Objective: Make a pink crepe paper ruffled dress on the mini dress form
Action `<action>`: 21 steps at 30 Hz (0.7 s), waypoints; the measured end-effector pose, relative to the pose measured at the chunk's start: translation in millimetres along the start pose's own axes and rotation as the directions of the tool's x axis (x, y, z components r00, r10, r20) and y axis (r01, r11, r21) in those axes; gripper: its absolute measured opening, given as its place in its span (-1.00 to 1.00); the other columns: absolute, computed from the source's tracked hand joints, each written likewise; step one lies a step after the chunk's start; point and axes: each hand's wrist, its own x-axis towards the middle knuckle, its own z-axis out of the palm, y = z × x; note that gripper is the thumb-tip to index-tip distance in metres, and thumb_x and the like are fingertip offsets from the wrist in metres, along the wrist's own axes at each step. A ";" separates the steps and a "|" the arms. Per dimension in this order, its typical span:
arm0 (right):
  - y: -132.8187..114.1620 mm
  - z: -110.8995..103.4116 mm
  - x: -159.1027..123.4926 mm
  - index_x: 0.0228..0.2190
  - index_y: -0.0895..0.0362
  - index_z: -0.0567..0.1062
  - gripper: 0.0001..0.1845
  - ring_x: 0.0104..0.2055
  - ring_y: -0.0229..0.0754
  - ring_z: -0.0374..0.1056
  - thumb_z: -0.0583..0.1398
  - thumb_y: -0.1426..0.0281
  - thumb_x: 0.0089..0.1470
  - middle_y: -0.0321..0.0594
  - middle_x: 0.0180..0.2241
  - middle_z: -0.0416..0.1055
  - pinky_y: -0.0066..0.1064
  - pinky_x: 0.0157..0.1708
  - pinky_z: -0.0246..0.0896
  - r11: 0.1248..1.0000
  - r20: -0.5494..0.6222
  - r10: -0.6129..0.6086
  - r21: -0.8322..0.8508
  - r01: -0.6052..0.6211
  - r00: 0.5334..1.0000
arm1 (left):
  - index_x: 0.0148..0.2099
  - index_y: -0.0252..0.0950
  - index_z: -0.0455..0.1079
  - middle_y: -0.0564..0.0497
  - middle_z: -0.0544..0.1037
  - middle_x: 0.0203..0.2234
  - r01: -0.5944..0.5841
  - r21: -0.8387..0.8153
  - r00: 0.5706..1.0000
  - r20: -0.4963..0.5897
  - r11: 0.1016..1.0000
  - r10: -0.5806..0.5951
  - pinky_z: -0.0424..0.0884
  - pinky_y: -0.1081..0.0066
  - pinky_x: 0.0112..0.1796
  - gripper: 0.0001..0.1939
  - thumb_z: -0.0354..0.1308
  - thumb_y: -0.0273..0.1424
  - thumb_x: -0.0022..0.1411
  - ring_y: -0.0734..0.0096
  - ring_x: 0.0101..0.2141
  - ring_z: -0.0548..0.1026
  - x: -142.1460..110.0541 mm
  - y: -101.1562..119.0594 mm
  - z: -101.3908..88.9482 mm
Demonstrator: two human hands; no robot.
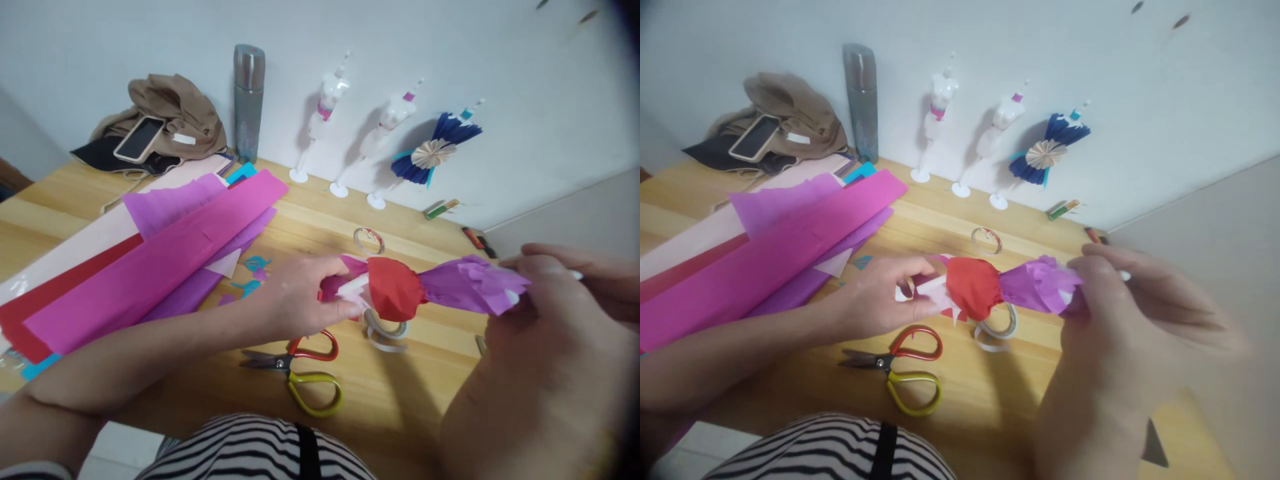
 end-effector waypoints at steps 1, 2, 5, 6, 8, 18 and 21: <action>-5.7 3.9 -2.4 -0.49 -0.09 0.66 -0.82 -0.57 -0.19 0.20 0.34 0.47 -0.15 -0.26 -0.55 0.37 -0.27 -0.60 -0.01 0.999 -0.057 -0.016 0.038 0.018 0.998 | -0.24 -0.33 0.47 0.03 0.54 -0.39 0.002 -0.029 0.999 -0.037 1.000 -0.003 0.28 0.47 -0.38 -0.81 0.21 -0.31 0.16 0.50 -0.43 0.39 0.7 -2.3 2.1; -10.9 6.5 -4.6 -0.52 -0.07 0.66 -0.81 -0.58 -0.21 0.18 0.34 0.50 -0.20 -0.27 -0.58 0.36 -0.28 -0.61 -0.02 0.999 -0.080 0.007 0.052 -0.003 0.997 | -0.30 -0.33 0.45 0.04 0.53 -0.43 0.010 -0.076 0.998 -0.059 0.997 -0.015 0.25 0.48 -0.40 -0.83 0.17 -0.31 0.19 0.51 -0.46 0.37 1.5 -4.5 3.7; -20.0 9.6 -7.2 -0.58 -0.06 0.66 -0.79 -0.55 -0.21 0.23 0.32 0.52 -0.27 -0.26 -0.56 0.41 -0.28 -0.58 0.01 0.992 -0.104 0.109 0.077 -0.102 0.989 | -0.48 -0.34 0.36 0.08 0.41 -0.60 0.122 -0.325 0.992 -0.003 0.938 -0.130 0.19 0.50 -0.48 -0.74 0.12 -0.31 0.21 0.55 -0.54 0.32 4.5 -8.7 4.9; -20.4 10.0 -6.4 -0.59 -0.06 0.65 -0.79 -0.53 -0.20 0.26 0.31 0.52 -0.30 -0.25 -0.55 0.43 -0.28 -0.56 0.03 0.990 -0.115 0.129 0.079 -0.121 0.985 | -0.51 -0.34 0.33 0.09 0.38 -0.64 0.187 -0.414 0.982 0.043 0.891 -0.185 0.19 0.51 -0.49 -0.73 0.10 -0.33 0.19 0.55 -0.56 0.32 5.3 -9.2 4.4; -18.6 10.6 -3.5 -0.62 -0.05 0.64 -0.80 -0.48 -0.17 0.31 0.31 0.51 -0.34 -0.24 -0.54 0.46 -0.27 -0.53 0.07 0.987 -0.148 0.148 0.089 -0.136 0.978 | -0.54 -0.35 0.33 0.08 0.39 -0.67 0.289 -0.545 0.956 0.116 0.787 -0.271 0.24 0.51 -0.49 -0.74 0.09 -0.38 0.17 0.55 -0.58 0.34 6.2 -9.1 3.3; -20.1 14.3 -3.4 -0.64 -0.03 0.63 -0.83 -0.65 -0.27 0.19 0.32 0.51 -0.37 -0.26 -0.61 0.43 -0.36 -0.71 -0.06 0.979 -0.143 0.188 0.103 -0.174 0.972 | -0.50 -0.40 0.42 0.03 0.45 -0.65 0.330 -0.689 0.938 0.163 0.645 -0.305 0.28 0.52 -0.49 -0.64 0.23 -0.20 0.17 0.56 -0.58 0.37 7.7 -19.3 9.3; -18.9 14.4 -2.9 -0.61 0.00 0.65 -0.82 -0.66 -0.30 0.17 0.33 0.52 -0.36 -0.28 -0.62 0.42 -0.38 -0.71 -0.04 0.978 -0.126 0.199 0.089 -0.189 0.972 | -0.47 -0.39 0.42 0.06 0.44 -0.64 0.338 -0.700 0.930 0.146 0.629 -0.336 0.27 0.52 -0.49 -0.63 0.28 -0.15 0.12 0.56 -0.58 0.36 8.0 -20.9 9.7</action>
